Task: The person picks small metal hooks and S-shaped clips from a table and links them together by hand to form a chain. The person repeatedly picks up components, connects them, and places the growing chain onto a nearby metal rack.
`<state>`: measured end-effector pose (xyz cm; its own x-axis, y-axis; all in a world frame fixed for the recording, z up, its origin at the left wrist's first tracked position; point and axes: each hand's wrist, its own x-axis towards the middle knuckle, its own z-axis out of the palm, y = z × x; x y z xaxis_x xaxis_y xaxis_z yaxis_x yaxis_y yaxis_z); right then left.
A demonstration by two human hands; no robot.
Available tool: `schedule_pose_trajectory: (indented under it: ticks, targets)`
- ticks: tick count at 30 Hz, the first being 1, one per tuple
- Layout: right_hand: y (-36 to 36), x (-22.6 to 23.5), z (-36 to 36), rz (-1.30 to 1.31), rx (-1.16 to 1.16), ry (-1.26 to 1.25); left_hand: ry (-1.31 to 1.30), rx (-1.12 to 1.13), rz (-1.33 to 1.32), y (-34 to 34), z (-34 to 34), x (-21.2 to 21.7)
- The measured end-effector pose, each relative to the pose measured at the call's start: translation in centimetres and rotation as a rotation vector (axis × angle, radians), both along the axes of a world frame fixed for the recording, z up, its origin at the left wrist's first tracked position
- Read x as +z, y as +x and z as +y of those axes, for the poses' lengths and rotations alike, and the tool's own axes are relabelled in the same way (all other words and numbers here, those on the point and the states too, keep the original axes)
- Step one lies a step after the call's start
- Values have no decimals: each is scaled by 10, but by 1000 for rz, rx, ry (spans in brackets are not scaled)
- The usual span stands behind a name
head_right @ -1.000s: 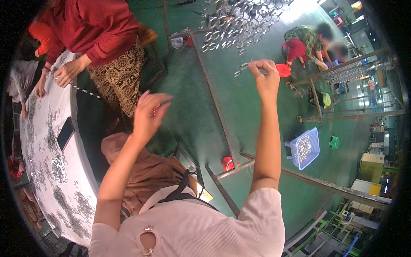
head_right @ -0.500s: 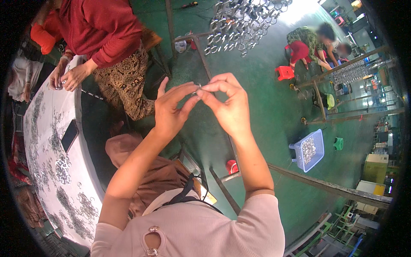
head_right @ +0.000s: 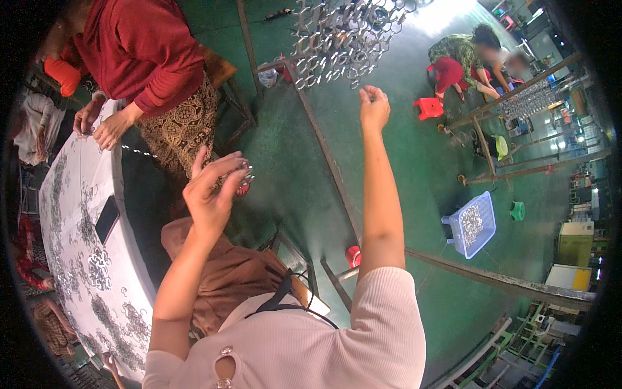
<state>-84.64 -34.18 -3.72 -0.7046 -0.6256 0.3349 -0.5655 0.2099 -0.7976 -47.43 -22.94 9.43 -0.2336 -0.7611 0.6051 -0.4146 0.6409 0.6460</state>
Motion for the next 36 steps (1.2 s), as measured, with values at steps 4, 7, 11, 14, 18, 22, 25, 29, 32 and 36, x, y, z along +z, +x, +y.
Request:
schedule_pose_trajectory:
  ticks: [4,7,11,14,18,22,25,29,32,36]
  targets:
    - [-1,2,-20,169,-57,30,43,70,18,18,5,12]
    - [0,7,-25,135,-82,40,25,87,22,27,3,19]
    - [-12,9,-18,129,-88,0,10,111,33,35,1,28]
    - [-22,12,-2,72,-40,-40,-9,145,56,41,-2,29]
    - [-17,34,30,-3,132,-114,34,182,90,54,0,40]
    - [43,84,71,-1,319,-104,24,276,66,74,0,53]
    - [105,119,105,-81,504,-90,78,265,180,81,6,73]
    - [203,145,126,-95,801,-197,17,280,260,103,14,93]
    - [273,159,130,-157,1024,-237,-60,320,338,124,24,100]
    - [352,182,138,-229,1205,-201,-118,483,295,152,43,110]
